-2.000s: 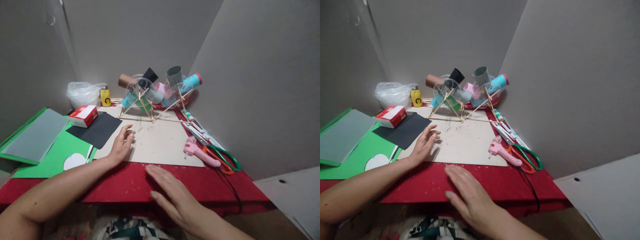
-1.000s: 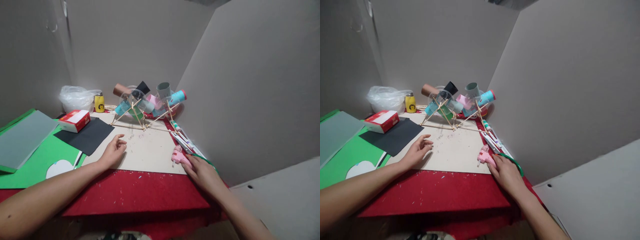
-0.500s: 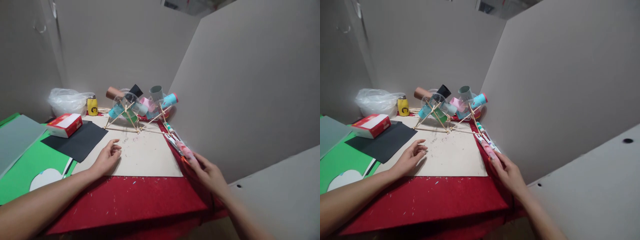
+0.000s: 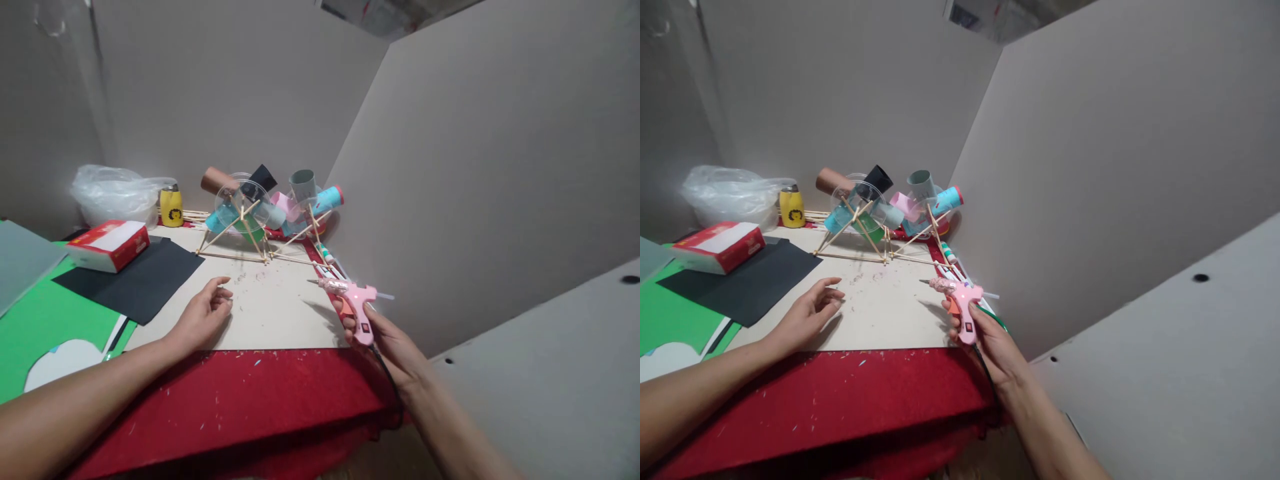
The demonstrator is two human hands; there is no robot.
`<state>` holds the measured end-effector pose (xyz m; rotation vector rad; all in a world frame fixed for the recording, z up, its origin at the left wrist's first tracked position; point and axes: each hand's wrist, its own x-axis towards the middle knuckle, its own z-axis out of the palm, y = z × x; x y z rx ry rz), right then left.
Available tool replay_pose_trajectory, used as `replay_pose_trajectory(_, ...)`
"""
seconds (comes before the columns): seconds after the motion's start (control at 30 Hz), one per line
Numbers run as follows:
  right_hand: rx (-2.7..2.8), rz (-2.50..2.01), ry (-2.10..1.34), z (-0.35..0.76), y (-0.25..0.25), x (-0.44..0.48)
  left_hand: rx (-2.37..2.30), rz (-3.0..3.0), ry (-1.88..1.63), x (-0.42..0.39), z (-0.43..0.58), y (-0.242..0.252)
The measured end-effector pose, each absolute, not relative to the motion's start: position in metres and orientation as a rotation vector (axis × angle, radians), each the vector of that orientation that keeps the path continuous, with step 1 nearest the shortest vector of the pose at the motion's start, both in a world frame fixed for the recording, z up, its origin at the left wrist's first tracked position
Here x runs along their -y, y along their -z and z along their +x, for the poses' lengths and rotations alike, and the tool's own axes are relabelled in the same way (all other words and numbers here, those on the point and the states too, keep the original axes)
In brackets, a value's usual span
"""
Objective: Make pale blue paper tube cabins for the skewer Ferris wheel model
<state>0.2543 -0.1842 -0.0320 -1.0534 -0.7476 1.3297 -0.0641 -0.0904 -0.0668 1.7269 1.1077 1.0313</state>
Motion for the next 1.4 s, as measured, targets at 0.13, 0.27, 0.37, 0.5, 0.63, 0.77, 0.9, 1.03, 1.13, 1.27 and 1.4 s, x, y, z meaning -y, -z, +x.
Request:
replay_pose_trajectory(0.13, 0.621, -1.031, -1.495, 0.256, 0.025, 0.183, -1.104, 1.775, -1.012, 0.089, -0.065, 0.070)
replay_pose_trajectory(0.27, 0.661, -1.039, -1.553, 0.253, 0.022, 0.189, -1.103, 1.788, -0.999, 0.089, -0.065, 0.071)
replay_pose_trajectory(0.37, 0.708, -1.043, -1.518, 0.246, 0.023, 0.195, -1.098, 1.806, -0.998, 0.089, -0.065, 0.071)
replay_pose_trajectory(0.5, 0.736, -1.097, -1.419, 0.242, 0.025, 0.198, -1.104, 1.825, -0.998, 0.090, -0.065, 0.071)
replay_pose_trajectory(0.63, 0.776, -1.119, -1.423, 0.244, 0.028, 0.195, -1.104, 1.823, -1.020, 0.090, -0.065, 0.073)
replay_pose_trajectory(0.77, 0.782, -1.101, -1.395, 0.246, 0.032, 0.194, -1.085, 1.821, -1.050, 0.089, -0.066, 0.077)
replay_pose_trajectory(0.9, 0.774, -1.120, -1.366, 0.247, 0.032, 0.195, -1.081, 1.817, -1.057, 0.089, -0.066, 0.079)
replay_pose_trajectory(1.03, 0.782, -1.139, -1.341, 0.246, 0.029, 0.196, -1.090, 1.823, -1.049, 0.090, -0.066, 0.077)
replay_pose_trajectory(1.13, 0.777, -1.135, -1.322, 0.245, 0.027, 0.197, -1.098, 1.817, -1.053, 0.091, -0.065, 0.076)
replay_pose_trajectory(1.27, 0.779, -1.132, -1.285, 0.245, 0.028, 0.197, -1.100, 1.821, -1.049, 0.093, -0.065, 0.074)
replay_pose_trajectory(1.4, 0.764, -1.163, -1.243, 0.250, 0.033, 0.197, -1.114, 1.825, -1.045, 0.094, -0.065, 0.071)
